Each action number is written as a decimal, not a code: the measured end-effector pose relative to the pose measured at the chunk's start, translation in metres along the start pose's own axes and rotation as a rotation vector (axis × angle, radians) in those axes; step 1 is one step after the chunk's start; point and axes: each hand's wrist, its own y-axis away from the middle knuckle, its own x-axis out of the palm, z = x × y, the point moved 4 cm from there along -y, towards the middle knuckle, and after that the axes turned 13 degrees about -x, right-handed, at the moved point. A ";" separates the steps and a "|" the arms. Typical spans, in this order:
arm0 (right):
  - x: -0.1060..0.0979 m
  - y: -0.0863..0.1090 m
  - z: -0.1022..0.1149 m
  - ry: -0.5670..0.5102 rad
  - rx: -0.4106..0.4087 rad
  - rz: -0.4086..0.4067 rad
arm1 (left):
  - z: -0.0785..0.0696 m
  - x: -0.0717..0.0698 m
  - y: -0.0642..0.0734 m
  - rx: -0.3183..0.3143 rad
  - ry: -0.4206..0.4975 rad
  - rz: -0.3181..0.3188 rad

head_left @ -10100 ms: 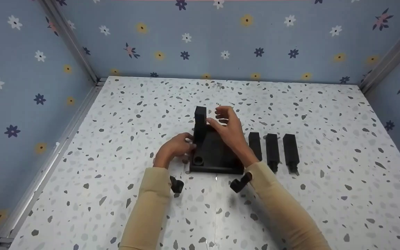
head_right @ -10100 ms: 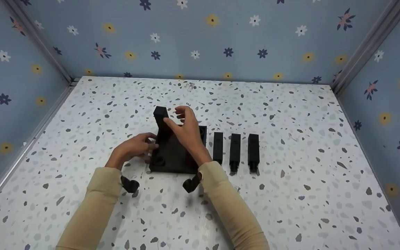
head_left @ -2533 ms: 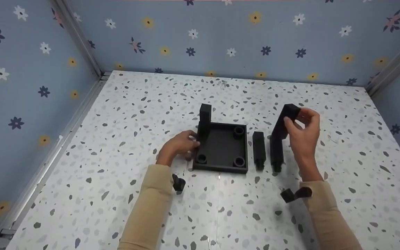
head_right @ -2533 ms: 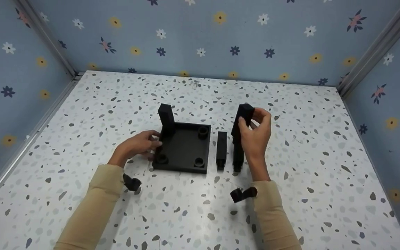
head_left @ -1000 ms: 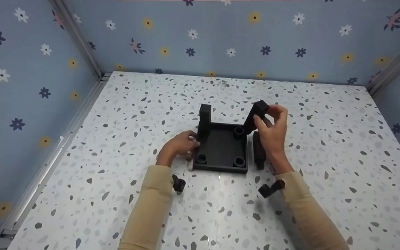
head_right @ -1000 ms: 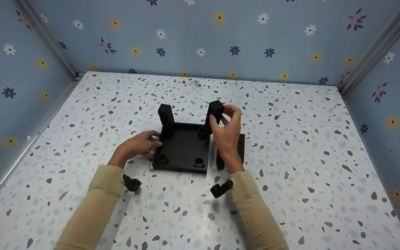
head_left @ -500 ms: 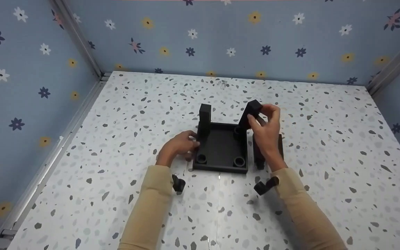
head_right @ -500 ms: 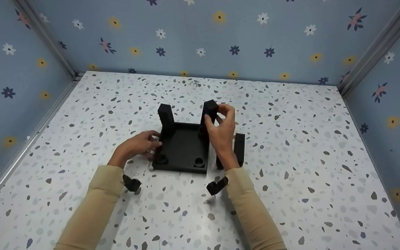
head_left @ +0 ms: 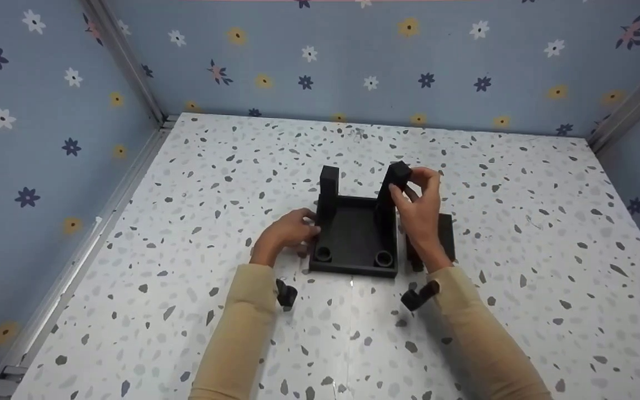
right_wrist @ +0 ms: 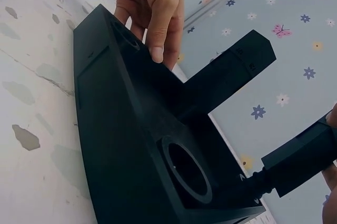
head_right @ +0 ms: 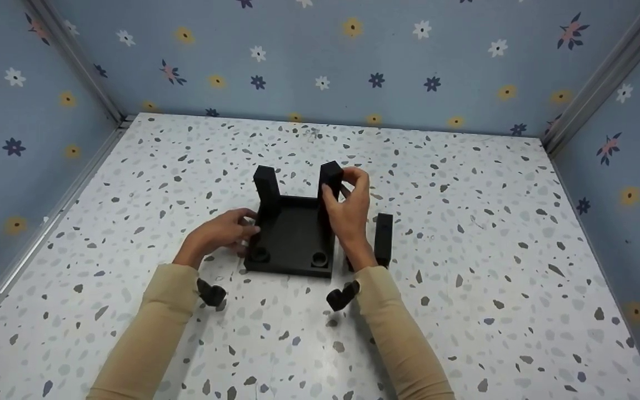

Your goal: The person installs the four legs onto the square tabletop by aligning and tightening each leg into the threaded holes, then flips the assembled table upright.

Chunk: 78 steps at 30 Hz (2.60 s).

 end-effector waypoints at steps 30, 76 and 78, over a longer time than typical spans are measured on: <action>0.002 0.004 -0.002 0.109 -0.026 0.082 | -0.001 0.002 0.001 -0.019 0.059 0.042; -0.002 -0.011 -0.002 0.135 0.118 0.192 | 0.000 0.000 0.000 0.002 -0.018 0.009; -0.001 -0.011 -0.002 0.150 0.112 0.180 | 0.000 0.000 0.000 0.003 -0.020 0.009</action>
